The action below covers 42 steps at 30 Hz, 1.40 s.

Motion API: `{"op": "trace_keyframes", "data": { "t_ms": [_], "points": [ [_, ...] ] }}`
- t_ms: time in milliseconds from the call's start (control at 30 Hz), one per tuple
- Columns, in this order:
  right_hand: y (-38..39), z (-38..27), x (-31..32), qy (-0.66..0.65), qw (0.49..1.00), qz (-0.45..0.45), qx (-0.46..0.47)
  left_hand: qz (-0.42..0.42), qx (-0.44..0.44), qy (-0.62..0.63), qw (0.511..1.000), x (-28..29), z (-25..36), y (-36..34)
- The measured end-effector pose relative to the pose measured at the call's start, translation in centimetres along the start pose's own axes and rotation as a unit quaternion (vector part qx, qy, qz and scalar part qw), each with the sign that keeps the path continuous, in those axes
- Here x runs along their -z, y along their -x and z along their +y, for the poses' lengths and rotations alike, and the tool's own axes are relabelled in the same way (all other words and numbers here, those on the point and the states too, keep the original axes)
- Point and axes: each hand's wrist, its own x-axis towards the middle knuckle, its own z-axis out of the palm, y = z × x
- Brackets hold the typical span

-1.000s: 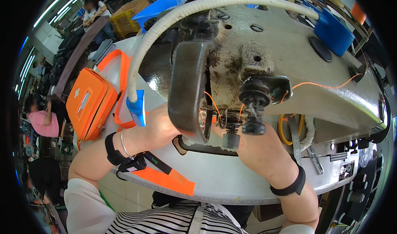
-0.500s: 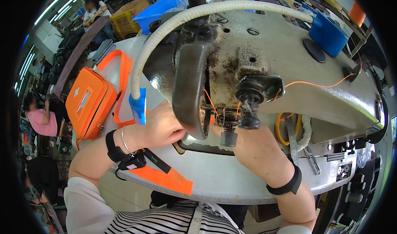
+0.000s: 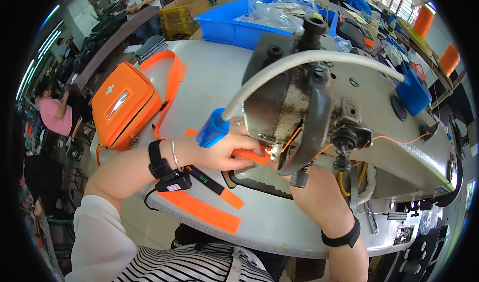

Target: The person sews orange fabric straps using an industrial sewing machine in a workshop. They repeatedly feed the straps through the machine, stitch them, and trim the excess thread with scissors. The person handles the straps and the machine throughout the process.

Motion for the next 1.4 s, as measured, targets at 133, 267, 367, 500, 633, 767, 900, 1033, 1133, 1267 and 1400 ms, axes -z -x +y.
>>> {"op": "trace_keyframes", "data": {
  "t_ms": [133, 267, 367, 500, 633, 767, 900, 1033, 1133, 1267, 1400],
  "points": [
    [0.2, 0.1, -0.4, -0.039, 0.998, 0.036, -0.014, -0.072, 0.072, 0.068, 0.993, 1.0, 0.4, -1.6],
    [0.2, 0.2, -0.5, -0.008, 0.999, 0.043, 0.016, -0.049, 0.059, 0.103, 0.992, 1.0, -0.3, -1.1],
    [0.0, 0.1, -0.1, -0.011, 1.0, -0.001, -0.018, -0.07, 0.069, 0.119, 0.988, 1.3, -0.6, -0.6],
    [0.1, 0.4, 0.1, 0.015, 0.997, -0.06, -0.054, -0.056, 0.035, 0.037, 0.997, 1.1, -0.7, -0.6],
    [0.4, 0.7, -0.2, -0.005, 0.999, -0.028, -0.042, -0.042, 0.026, 0.019, 0.999, 1.1, -0.3, -1.0],
    [0.1, 1.1, -0.5, -0.009, 0.999, -0.035, -0.023, -0.034, 0.019, 0.031, 0.999, 0.8, -0.6, -0.7],
    [0.4, 1.4, -0.7, -0.002, 1.0, -0.024, -0.004, -0.078, 0.084, 0.077, 0.99, 1.3, 0.2, -1.3],
    [0.4, 2.1, -1.1, 0.047, 0.998, 0.009, 0.049, -0.082, 0.097, 0.087, 0.988, 1.5, 0.2, -1.3],
    [0.3, 1.1, -0.5, 0.021, 0.999, -0.025, -0.001, -0.092, 0.09, 0.06, 0.99, 1.4, -0.5, -0.9],
    [0.4, 1.7, -1.1, 0.064, 0.996, 0.023, 0.054, -0.039, 0.026, 0.045, 0.998, 1.0, -0.6, -0.7],
    [0.6, 2.6, -1.9, 0.073, 0.993, 0.051, 0.073, -0.039, 0.009, 0.034, 0.999, 0.9, -0.9, -0.7]
  ]
}}
